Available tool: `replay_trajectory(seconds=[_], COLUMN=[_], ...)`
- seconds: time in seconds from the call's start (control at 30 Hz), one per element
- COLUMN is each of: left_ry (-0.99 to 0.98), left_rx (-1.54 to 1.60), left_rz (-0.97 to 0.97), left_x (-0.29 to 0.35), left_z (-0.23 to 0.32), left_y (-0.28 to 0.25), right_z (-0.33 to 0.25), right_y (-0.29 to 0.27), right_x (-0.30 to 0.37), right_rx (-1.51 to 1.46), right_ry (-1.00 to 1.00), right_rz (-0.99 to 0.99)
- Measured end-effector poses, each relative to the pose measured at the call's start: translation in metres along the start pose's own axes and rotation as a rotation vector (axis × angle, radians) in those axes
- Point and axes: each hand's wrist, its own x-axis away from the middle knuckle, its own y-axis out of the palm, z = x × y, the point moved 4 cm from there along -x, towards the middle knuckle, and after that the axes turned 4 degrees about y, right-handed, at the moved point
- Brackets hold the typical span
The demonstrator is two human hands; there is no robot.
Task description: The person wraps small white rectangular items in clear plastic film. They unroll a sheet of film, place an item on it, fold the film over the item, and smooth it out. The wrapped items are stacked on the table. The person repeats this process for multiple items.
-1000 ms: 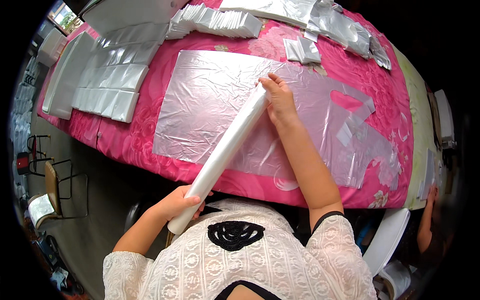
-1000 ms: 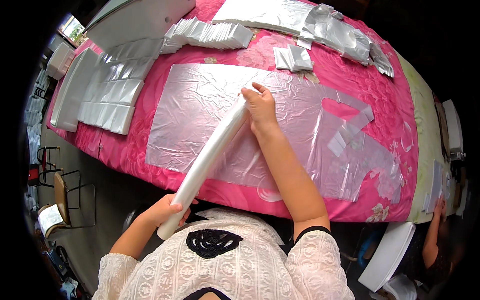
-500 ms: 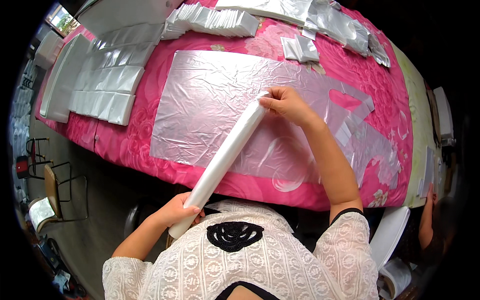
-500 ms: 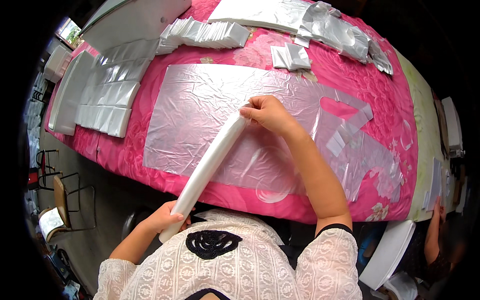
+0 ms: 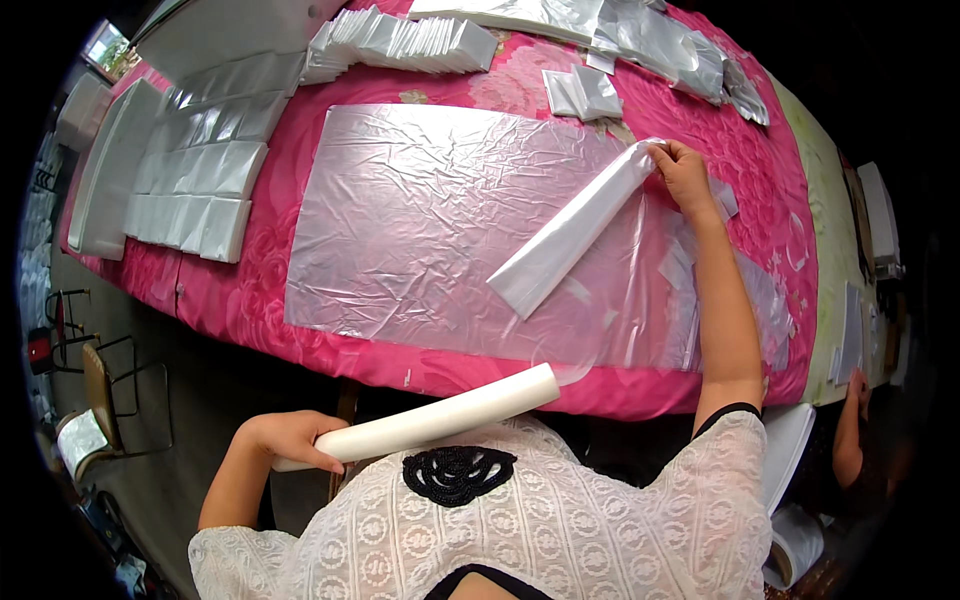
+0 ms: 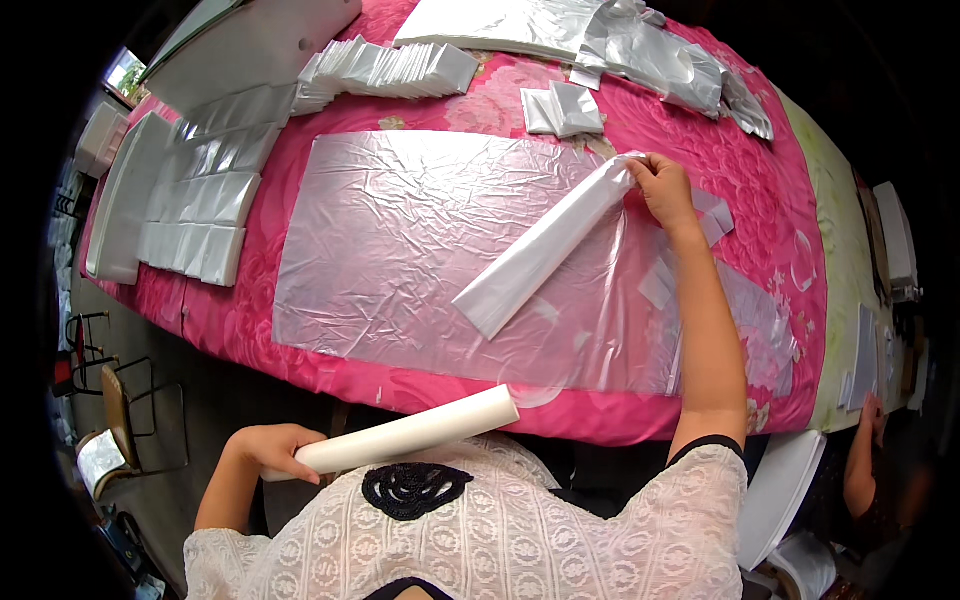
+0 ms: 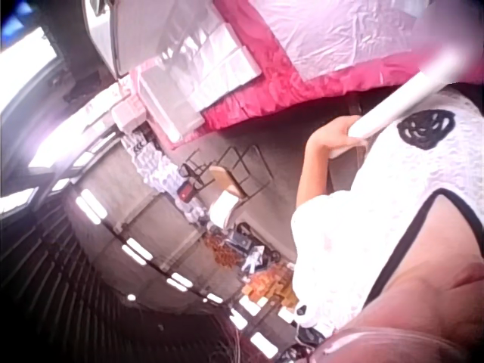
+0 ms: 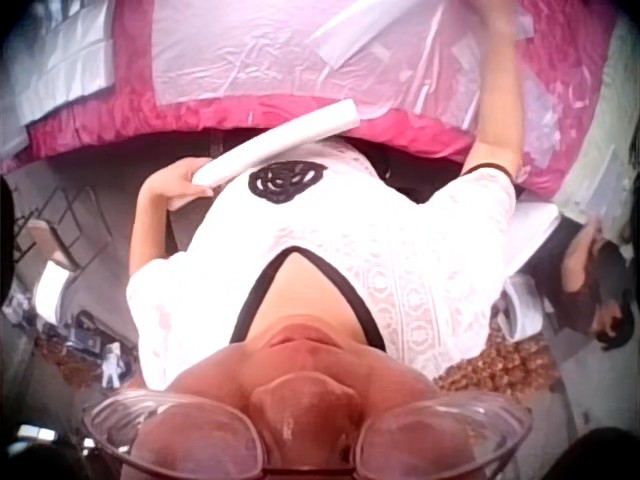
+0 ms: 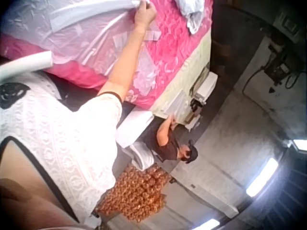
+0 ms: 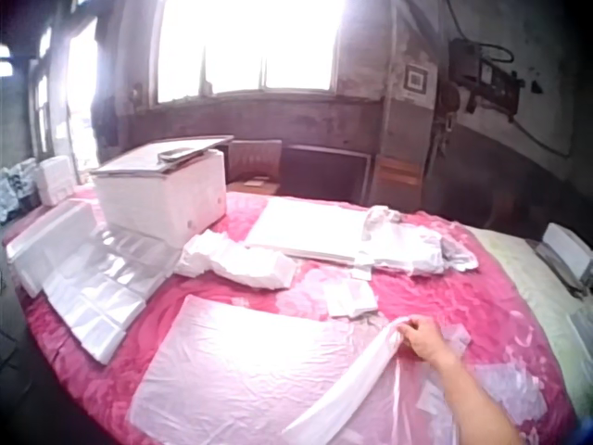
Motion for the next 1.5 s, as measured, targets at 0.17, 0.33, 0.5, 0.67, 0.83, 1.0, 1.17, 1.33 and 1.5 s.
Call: replay_trajectory(seconds=[0.17,0.33,0.5,0.67,0.83,1.0,1.17,1.33,1.5], left_ry=[0.232,0.394,1.072,0.793,0.729,0.617,0.676,0.628,0.671], left_rx=[-0.751,-1.106,-1.497,-1.487,-1.527,-1.531,-1.592,-1.579,-1.608], left_rz=[0.317,0.687,0.483,0.281,0.385,0.451,0.506,0.495,0.528], left_x=[-0.042,-0.078,-0.105,-0.133,-0.133,-0.140,-0.145,-0.145,-0.150], left_z=[0.105,0.165,0.155,0.121,0.116,0.110,0.098,0.097,0.092], left_y=[-0.028,-0.035,-0.004,0.003,0.017,0.035,0.047,0.048,0.046], right_z=[-0.034,-0.063,-0.063,-0.063,-0.119,-0.139,-0.126,-0.118,-0.099], right_y=[0.079,0.116,0.127,0.130,0.121,0.145,0.148,0.138,0.121], right_x=[0.014,0.026,0.019,0.012,0.073,0.200,0.208,0.141,0.052], right_rx=[0.009,0.023,0.059,0.032,0.126,0.401,0.450,0.499,0.573], right_ry=[-0.046,-0.089,-0.034,0.049,-0.106,-0.450,-0.543,-0.528,-0.515], right_rz=[-0.198,-0.326,-0.407,-0.358,-0.072,-0.475,-0.436,-0.280,-0.076])
